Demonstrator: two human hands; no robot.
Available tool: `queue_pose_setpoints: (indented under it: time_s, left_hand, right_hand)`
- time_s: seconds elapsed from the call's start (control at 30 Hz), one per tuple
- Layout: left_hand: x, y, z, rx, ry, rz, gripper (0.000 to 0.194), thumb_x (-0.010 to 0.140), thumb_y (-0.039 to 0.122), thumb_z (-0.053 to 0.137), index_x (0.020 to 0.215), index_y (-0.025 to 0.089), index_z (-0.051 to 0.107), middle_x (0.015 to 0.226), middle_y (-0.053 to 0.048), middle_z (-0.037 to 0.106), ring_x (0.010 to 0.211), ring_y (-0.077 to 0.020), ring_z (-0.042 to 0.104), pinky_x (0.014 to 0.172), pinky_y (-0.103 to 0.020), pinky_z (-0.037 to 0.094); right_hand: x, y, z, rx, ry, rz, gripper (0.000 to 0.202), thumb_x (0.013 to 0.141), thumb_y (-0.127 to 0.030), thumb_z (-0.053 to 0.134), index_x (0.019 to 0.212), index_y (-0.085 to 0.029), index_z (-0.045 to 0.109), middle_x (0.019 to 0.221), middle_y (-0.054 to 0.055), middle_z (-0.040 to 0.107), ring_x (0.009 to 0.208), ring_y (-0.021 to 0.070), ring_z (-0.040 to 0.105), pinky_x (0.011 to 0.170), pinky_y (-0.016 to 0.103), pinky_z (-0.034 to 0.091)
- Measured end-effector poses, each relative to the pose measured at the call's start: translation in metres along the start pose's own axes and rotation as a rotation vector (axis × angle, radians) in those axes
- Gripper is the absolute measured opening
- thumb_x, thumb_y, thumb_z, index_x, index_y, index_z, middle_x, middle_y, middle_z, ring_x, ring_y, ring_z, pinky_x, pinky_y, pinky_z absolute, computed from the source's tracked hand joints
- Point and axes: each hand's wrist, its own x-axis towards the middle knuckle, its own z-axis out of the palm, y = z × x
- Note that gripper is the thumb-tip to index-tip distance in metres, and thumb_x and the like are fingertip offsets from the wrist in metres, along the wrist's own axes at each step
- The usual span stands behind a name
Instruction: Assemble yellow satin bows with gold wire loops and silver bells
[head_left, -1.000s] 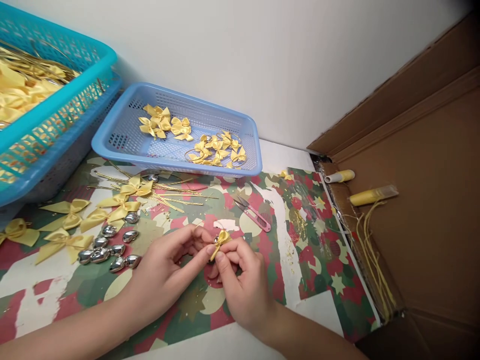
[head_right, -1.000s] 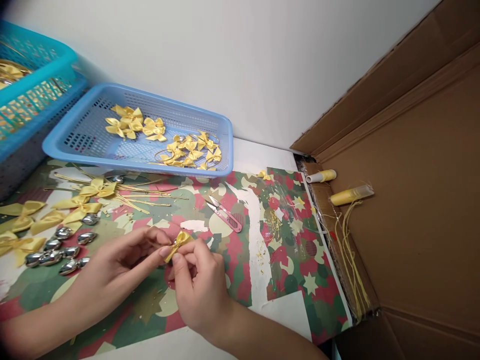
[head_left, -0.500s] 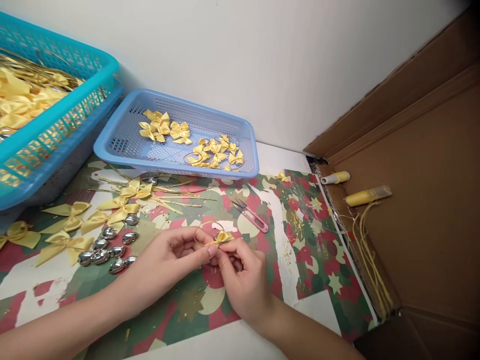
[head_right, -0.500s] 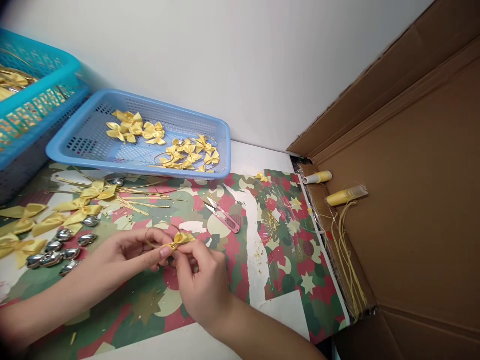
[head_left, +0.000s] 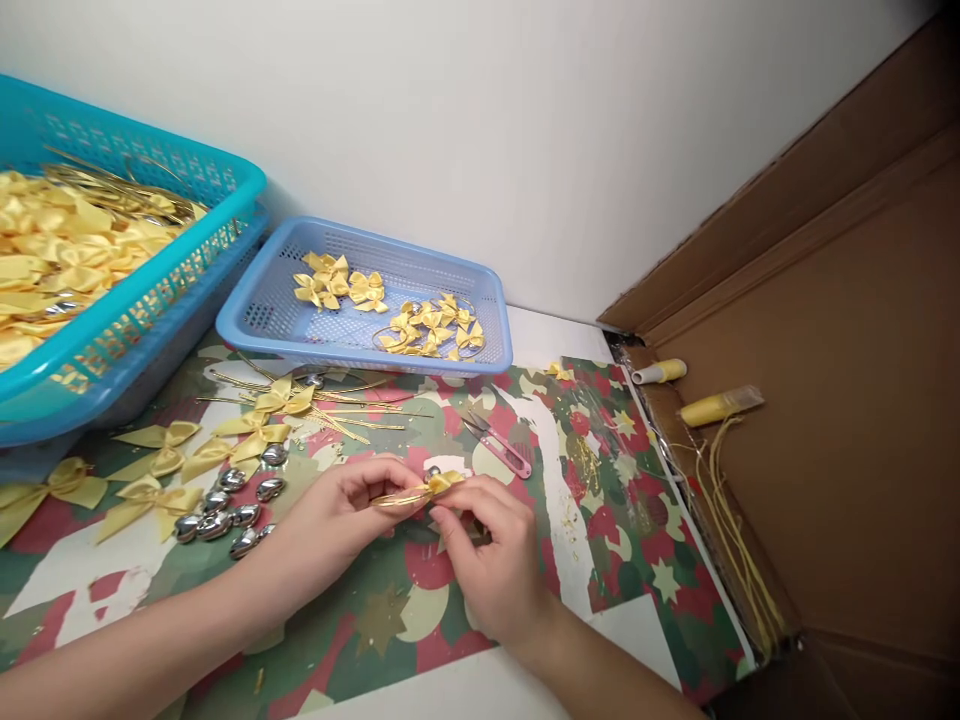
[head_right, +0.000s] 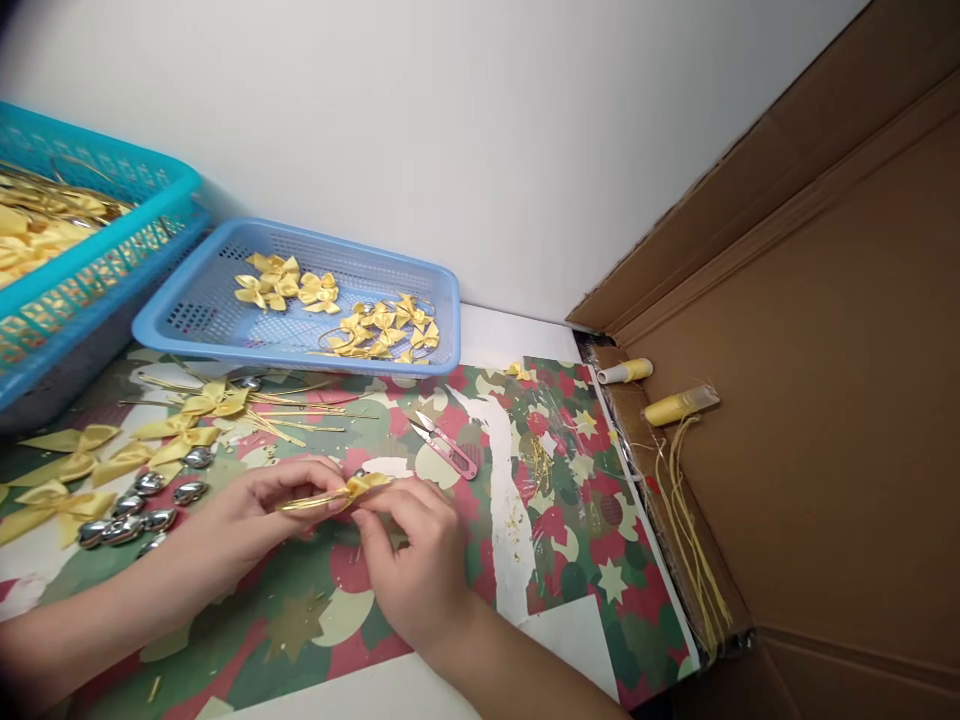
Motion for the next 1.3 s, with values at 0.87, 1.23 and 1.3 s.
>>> queue_pose_setpoints:
  time_s: [0.87, 1.23, 1.3]
  left_hand:
    - [-0.009, -0.002, -0.002, 0.172, 0.088, 0.157, 0.028, 0.08, 0.045, 0.067, 0.067, 0.02, 0.067, 0.069, -0.002, 0.065, 0.066, -0.0158, 0.059, 0.059, -0.023, 0.048]
    - [-0.006, 0.037, -0.012, 0.611, 0.247, 0.641, 0.023, 0.086, 0.028, 0.058, 0.065, 0.021, 0.063, 0.063, 0.001, 0.061, 0.059, -0.0136, 0.056, 0.055, -0.023, 0.045]
    - [-0.003, 0.048, -0.013, 0.706, 0.286, 0.778, 0.018, 0.086, 0.022, 0.056, 0.069, 0.02, 0.062, 0.066, 0.002, 0.06, 0.061, -0.0127, 0.056, 0.057, -0.023, 0.045]
  right_hand:
    - [0.005, 0.008, -0.011, 0.456, -0.007, 0.177, 0.005, 0.084, -0.019, 0.061, 0.085, -0.023, 0.061, 0.079, -0.001, 0.062, 0.076, 0.0133, 0.061, 0.07, 0.027, 0.05]
    - [0.018, -0.019, -0.009, -0.25, 0.166, -0.533, 0.024, 0.087, -0.013, 0.058, 0.11, -0.018, 0.064, 0.08, 0.003, 0.066, 0.073, 0.0173, 0.055, 0.068, 0.033, 0.042]
    - [0.032, -0.028, -0.005, -0.29, 0.241, -0.532, 0.025, 0.09, -0.014, 0.056, 0.115, -0.016, 0.061, 0.078, 0.004, 0.067, 0.071, 0.0173, 0.055, 0.067, 0.033, 0.039]
